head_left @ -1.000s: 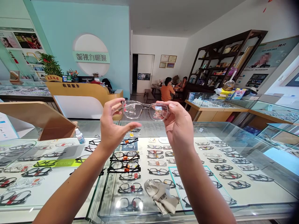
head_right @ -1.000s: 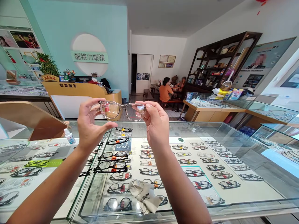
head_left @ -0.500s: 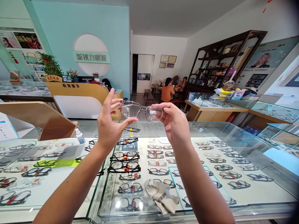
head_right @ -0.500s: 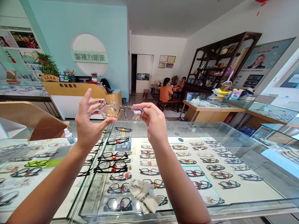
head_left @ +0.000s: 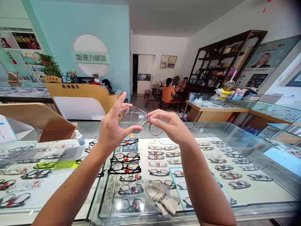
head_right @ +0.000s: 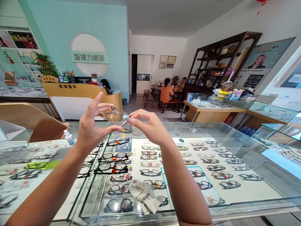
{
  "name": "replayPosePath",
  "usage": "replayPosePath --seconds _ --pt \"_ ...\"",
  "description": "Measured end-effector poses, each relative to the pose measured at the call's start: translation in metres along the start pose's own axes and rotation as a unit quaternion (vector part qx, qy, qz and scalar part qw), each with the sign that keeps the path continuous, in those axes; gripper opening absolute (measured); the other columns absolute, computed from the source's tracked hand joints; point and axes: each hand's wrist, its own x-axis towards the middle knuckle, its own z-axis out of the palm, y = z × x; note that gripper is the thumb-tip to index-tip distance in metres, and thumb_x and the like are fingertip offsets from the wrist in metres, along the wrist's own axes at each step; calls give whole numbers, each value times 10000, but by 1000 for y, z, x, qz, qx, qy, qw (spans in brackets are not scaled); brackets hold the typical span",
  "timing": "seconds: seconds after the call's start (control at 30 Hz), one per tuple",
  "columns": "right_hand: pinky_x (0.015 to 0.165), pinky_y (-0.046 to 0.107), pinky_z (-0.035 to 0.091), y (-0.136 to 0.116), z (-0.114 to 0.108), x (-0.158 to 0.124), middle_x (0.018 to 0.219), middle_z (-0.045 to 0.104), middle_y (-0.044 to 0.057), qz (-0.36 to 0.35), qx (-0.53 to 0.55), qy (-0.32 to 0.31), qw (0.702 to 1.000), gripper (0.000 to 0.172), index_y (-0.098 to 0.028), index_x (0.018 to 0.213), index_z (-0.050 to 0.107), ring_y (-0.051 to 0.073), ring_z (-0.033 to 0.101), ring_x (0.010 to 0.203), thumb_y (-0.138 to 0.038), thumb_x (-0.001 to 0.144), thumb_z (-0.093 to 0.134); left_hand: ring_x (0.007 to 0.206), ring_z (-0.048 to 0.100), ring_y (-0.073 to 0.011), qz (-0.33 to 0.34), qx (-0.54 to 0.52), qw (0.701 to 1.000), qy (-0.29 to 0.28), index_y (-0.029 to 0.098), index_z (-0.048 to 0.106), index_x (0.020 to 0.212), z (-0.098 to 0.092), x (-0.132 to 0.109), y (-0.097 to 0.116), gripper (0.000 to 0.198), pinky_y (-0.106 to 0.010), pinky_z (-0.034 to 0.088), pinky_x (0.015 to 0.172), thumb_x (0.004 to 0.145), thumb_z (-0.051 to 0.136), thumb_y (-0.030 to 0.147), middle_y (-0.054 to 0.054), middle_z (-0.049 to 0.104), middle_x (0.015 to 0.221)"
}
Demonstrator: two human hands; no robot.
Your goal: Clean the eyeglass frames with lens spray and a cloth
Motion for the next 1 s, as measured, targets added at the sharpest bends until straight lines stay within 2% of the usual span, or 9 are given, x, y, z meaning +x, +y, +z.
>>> replayPosePath --seconds 0.17,0.5,0.73,0.87,1.0 --pt "1025 459 523 -1 -5 0 1149 803 60 6 39 -38 998 265 -258 882 834 225 710 1044 -499 970 771 1130 795 -319 -12 -22 1000 -16 329 458 1656 -2 1 3 1167 -395 652 855 675 955 719 -139 785 1336" --pt "1013 436 524 1 -5 1 1147 779 54 10 73 -53 996 245 -256 869 831 207 690 1025 -476 965 783 1084 796 -307 -64 -81 994 -25 338 472 1640 0 0 3 1190 -381 675 793 627 1020 640 -130 775 1306" --pt "1072 459 500 5 0 4 1264 749 75 25 108 -48 993 260 -249 883 837 229 673 1111 -495 953 797 963 807 -236 -135 -179 974 -15 352 527 1592 4 -3 7 1175 -243 627 631 569 1088 490 -81 721 1267" --pt "1091 447 498 4 3 4 1340 740 82 44 139 -59 988 277 -239 870 837 242 670 1183 -506 940 811 1015 810 -238 -159 -249 955 -24 357 544 1556 8 -1 10 1119 -249 664 713 584 1094 433 -50 715 1212" --pt "1057 427 521 7 5 5 1164 817 55 62 177 -73 979 277 -247 909 843 221 697 1067 -523 927 822 1004 809 -221 -164 -292 941 -38 365 544 1548 10 0 8 1073 -273 688 777 623 1086 353 -42 731 1207"
